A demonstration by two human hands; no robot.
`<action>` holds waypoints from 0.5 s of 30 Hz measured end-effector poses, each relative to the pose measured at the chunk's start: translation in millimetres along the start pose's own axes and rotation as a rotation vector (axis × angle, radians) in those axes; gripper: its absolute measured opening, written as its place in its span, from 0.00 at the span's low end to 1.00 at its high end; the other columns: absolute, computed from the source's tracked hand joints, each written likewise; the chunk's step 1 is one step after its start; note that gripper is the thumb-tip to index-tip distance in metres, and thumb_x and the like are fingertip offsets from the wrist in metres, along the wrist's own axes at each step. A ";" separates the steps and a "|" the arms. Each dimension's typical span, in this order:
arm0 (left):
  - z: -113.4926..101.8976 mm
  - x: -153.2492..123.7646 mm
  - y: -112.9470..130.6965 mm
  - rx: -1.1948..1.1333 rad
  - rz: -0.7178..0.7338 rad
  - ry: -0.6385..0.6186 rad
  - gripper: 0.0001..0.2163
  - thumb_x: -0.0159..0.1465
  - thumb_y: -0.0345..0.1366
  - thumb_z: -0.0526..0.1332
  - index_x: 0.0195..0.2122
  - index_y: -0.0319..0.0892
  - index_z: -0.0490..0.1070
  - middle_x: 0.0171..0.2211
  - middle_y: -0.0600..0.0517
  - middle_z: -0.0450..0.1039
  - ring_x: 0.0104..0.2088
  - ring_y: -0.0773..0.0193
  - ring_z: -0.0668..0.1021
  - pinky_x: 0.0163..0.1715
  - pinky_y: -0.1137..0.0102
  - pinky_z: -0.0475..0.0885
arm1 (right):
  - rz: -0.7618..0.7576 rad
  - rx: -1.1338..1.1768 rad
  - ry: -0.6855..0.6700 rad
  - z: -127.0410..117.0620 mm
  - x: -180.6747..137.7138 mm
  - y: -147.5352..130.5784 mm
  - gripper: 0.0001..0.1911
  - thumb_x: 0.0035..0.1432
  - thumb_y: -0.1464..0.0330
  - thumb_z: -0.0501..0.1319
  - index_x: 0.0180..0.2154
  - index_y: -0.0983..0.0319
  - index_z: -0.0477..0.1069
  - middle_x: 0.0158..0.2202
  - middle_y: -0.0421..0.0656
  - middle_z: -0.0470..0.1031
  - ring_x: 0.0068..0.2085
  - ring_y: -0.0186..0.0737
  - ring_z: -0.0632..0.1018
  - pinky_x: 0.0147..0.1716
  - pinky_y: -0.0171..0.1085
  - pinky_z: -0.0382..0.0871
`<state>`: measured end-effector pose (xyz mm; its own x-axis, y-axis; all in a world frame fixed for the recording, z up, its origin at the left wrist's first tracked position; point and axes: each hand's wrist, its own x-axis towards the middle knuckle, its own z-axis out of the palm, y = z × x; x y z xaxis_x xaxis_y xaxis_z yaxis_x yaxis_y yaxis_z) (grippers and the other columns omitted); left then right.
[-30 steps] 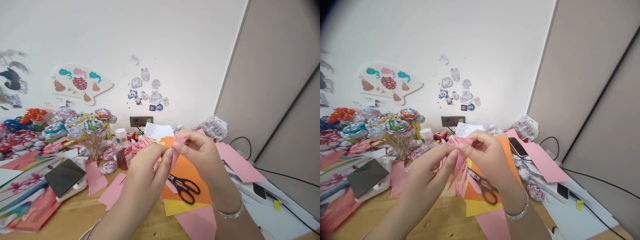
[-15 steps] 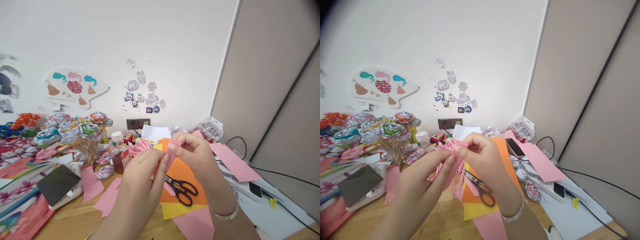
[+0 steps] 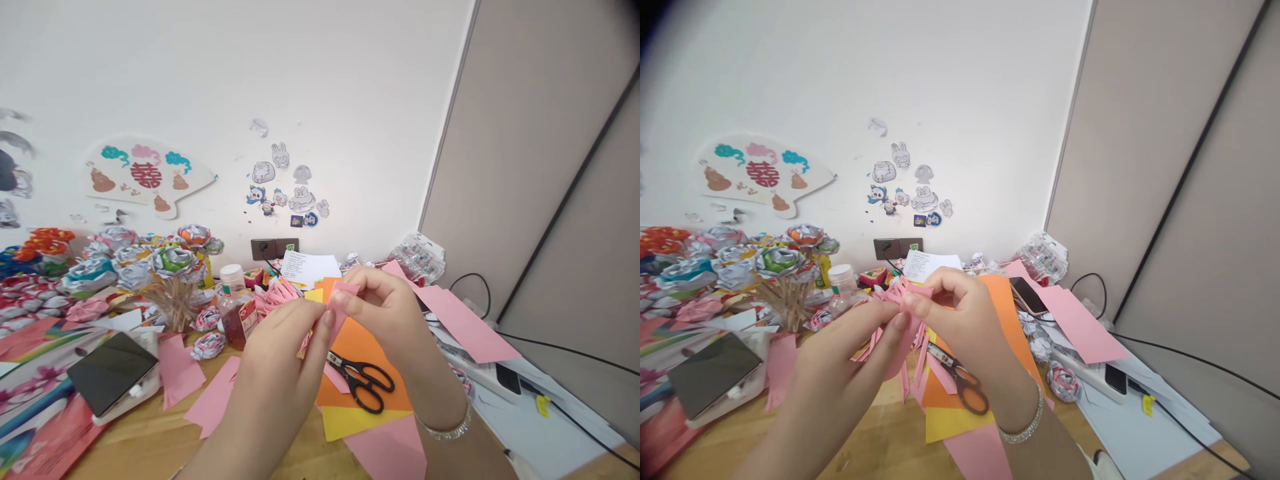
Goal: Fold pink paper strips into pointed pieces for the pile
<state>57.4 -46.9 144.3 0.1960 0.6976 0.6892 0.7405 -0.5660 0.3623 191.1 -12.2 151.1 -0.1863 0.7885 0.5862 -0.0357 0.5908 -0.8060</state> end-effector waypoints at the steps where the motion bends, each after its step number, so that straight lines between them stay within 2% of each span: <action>1: -0.1 -0.2 -0.1 -0.001 -0.001 0.001 0.11 0.61 0.33 0.50 0.22 0.42 0.63 0.19 0.57 0.63 0.21 0.68 0.67 0.22 0.75 0.60 | 0.008 -0.005 0.002 0.0 -0.2 -0.2 0.10 0.49 0.66 0.60 0.21 0.62 0.62 0.23 0.39 0.64 0.28 0.33 0.66 0.26 0.33 0.61; 8: 0.0 0.6 -1.0 -0.002 -0.016 -0.008 0.11 0.61 0.34 0.50 0.22 0.42 0.63 0.19 0.57 0.63 0.22 0.68 0.67 0.22 0.75 0.60 | 0.069 -0.030 0.017 0.1 -1.5 -1.1 0.11 0.49 0.65 0.60 0.20 0.62 0.62 0.21 0.37 0.62 0.25 0.31 0.65 0.25 0.33 0.60; 15: 0.3 2.2 -0.3 0.023 -0.060 0.015 0.12 0.61 0.34 0.49 0.21 0.42 0.61 0.19 0.57 0.62 0.22 0.68 0.66 0.23 0.74 0.59 | 0.048 -0.089 0.032 0.1 2.3 3.1 0.13 0.50 0.63 0.59 0.19 0.63 0.63 0.20 0.37 0.63 0.24 0.32 0.65 0.24 0.33 0.59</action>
<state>57.8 -45.1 145.5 0.1410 0.7232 0.6761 0.7654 -0.5128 0.3889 190.5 -8.6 150.0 -0.1544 0.8205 0.5505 0.0603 0.5639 -0.8236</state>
